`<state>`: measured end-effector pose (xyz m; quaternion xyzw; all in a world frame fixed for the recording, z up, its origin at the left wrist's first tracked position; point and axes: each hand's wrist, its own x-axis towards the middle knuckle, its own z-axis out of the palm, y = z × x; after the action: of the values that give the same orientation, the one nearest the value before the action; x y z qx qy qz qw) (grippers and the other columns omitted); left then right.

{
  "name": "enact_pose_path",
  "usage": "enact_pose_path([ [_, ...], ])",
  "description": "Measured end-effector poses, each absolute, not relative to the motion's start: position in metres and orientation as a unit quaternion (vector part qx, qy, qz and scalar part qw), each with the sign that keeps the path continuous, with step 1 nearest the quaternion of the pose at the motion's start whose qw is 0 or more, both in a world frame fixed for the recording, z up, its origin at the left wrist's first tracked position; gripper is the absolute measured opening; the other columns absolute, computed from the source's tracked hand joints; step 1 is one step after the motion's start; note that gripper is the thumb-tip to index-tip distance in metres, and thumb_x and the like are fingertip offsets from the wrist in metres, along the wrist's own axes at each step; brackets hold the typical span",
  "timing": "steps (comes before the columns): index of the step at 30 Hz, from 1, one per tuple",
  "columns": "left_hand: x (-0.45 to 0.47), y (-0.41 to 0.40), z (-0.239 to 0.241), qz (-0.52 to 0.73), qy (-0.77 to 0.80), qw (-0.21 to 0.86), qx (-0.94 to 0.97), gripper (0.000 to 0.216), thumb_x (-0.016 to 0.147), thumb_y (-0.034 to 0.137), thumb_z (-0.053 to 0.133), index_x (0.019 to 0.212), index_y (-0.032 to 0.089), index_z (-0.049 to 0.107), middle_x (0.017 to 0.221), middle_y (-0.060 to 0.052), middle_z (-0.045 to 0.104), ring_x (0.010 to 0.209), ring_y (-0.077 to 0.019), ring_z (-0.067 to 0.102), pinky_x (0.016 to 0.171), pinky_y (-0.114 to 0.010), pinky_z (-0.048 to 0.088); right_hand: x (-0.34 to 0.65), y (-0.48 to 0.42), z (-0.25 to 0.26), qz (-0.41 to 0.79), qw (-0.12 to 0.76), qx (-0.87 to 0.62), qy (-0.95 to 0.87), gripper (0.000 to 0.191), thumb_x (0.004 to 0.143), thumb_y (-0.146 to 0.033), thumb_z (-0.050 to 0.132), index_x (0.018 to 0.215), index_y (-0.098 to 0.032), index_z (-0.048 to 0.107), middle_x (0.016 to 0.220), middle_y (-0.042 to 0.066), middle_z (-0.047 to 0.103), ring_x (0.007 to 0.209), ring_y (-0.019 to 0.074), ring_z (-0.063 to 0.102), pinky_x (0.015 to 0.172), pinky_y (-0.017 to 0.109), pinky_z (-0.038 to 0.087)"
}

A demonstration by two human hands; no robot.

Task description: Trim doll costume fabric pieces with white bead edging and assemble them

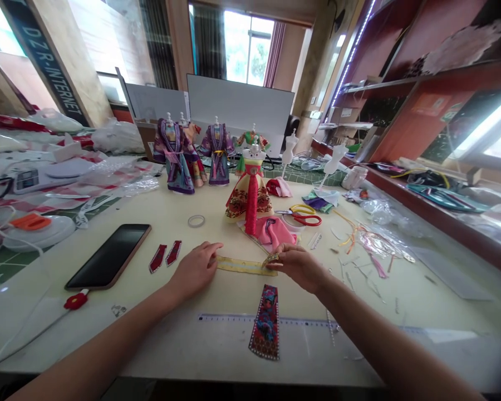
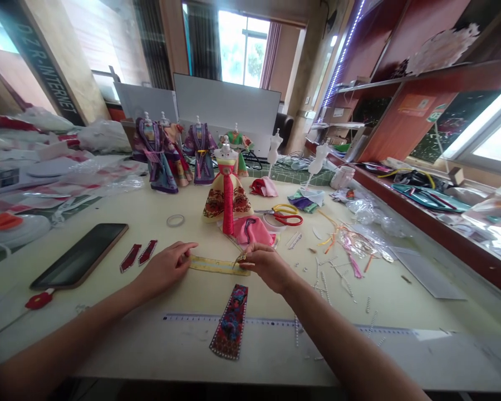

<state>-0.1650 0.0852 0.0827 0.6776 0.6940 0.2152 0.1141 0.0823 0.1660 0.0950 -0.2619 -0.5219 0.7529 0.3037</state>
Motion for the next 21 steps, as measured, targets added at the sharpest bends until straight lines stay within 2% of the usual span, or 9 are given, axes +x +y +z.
enact_pose_path([
  [7,-0.174,0.077,0.084,0.226,0.715,0.154,0.643,0.047,0.076,0.018,0.041,0.121,0.015,0.055,0.099,-0.009,0.061,0.080,-0.0211,0.059,0.067,-0.030,0.043,0.084,0.168,0.094,0.740,0.281,-0.280,-0.543,0.011,0.063,-0.022,0.069,0.066,-0.019,0.059,0.074,-0.001,0.061,0.076,0.0152,0.060,0.082,0.035,0.044],
  [12,-0.172,0.072,0.100,0.288,0.692,0.208,0.628,0.041,0.079,0.032,0.048,0.114,0.016,0.059,0.094,-0.008,0.063,0.079,-0.0219,0.059,0.073,-0.033,0.044,0.087,0.174,0.105,0.717,0.237,-0.280,-0.593,0.008,0.066,-0.023,0.069,0.067,-0.018,0.062,0.075,0.000,0.062,0.077,0.0143,0.056,0.081,0.033,0.041],
  [18,-0.136,0.078,0.124,0.366,0.551,0.414,0.625,0.042,0.085,0.044,0.047,0.117,0.019,0.058,0.115,-0.006,0.064,0.102,-0.0193,0.059,0.087,-0.030,0.046,0.081,0.169,0.138,0.684,0.175,-0.244,-0.665,0.004,0.068,-0.020,0.067,0.069,-0.017,0.064,0.082,0.001,0.063,0.082,0.0145,0.054,0.076,0.029,0.038],
  [21,-0.123,0.079,0.123,0.365,0.479,0.510,0.614,0.039,0.087,0.046,0.047,0.114,0.021,0.061,0.114,-0.005,0.065,0.105,-0.0188,0.059,0.090,-0.031,0.045,0.079,0.164,0.146,0.671,0.168,-0.230,-0.684,0.004,0.070,-0.019,0.066,0.069,-0.018,0.062,0.079,-0.001,0.062,0.080,0.0134,0.054,0.075,0.028,0.038],
])
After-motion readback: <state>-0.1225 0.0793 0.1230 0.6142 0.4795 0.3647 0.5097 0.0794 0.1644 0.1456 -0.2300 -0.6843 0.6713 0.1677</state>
